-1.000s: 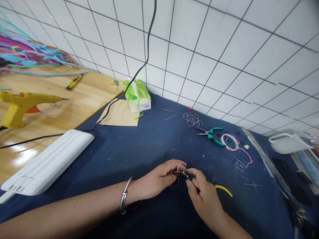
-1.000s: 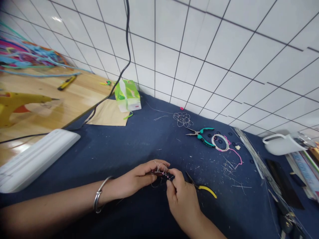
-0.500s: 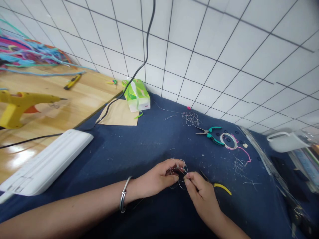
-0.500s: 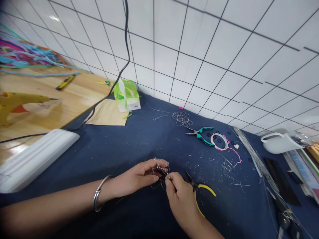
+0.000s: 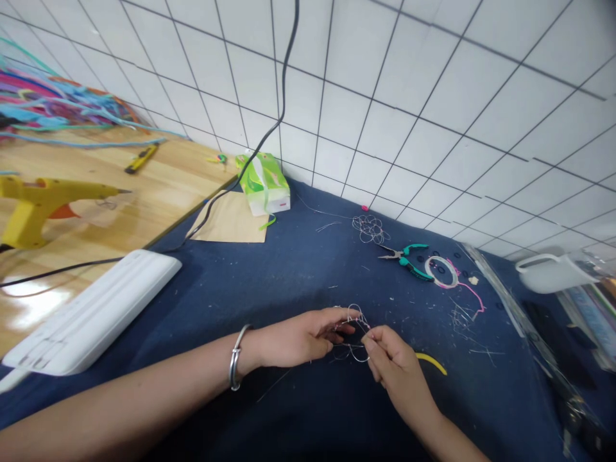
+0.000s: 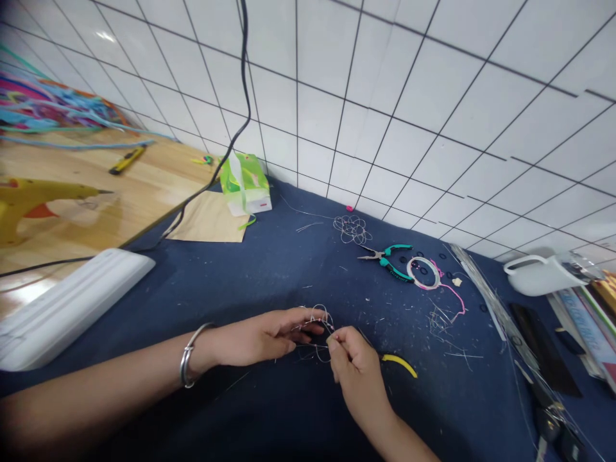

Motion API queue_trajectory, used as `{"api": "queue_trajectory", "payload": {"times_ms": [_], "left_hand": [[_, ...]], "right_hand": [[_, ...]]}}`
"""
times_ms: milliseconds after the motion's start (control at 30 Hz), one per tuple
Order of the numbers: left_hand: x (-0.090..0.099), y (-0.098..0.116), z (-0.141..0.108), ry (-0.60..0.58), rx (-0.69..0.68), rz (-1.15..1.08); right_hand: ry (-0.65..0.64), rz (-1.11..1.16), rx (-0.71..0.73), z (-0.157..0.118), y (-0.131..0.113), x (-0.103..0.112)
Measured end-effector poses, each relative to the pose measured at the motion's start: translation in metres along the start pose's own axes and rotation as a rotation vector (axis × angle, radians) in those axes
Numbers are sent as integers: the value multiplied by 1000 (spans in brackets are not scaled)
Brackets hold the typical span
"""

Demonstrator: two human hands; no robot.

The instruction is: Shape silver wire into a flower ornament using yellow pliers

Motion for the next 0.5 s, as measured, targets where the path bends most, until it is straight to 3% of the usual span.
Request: {"api": "queue_trajectory", "payload": {"times_ms": [167, 500], "left_hand": [[7, 5, -3, -47, -4, 87], [14, -4, -1, -92, 15, -88]], "right_hand": [[-14, 82, -47, 0, 3, 1], [0, 192, -109, 1, 4, 2]]}}
Point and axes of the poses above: each hand's wrist, its own z-axis towards the middle knuckle, its own x-axis out of the back of the hand, y = z × x, the point moved 3 cm from there along z, towards the middle knuckle, and after that the axes turned 15 degrees about z, right-handed, at the moved point
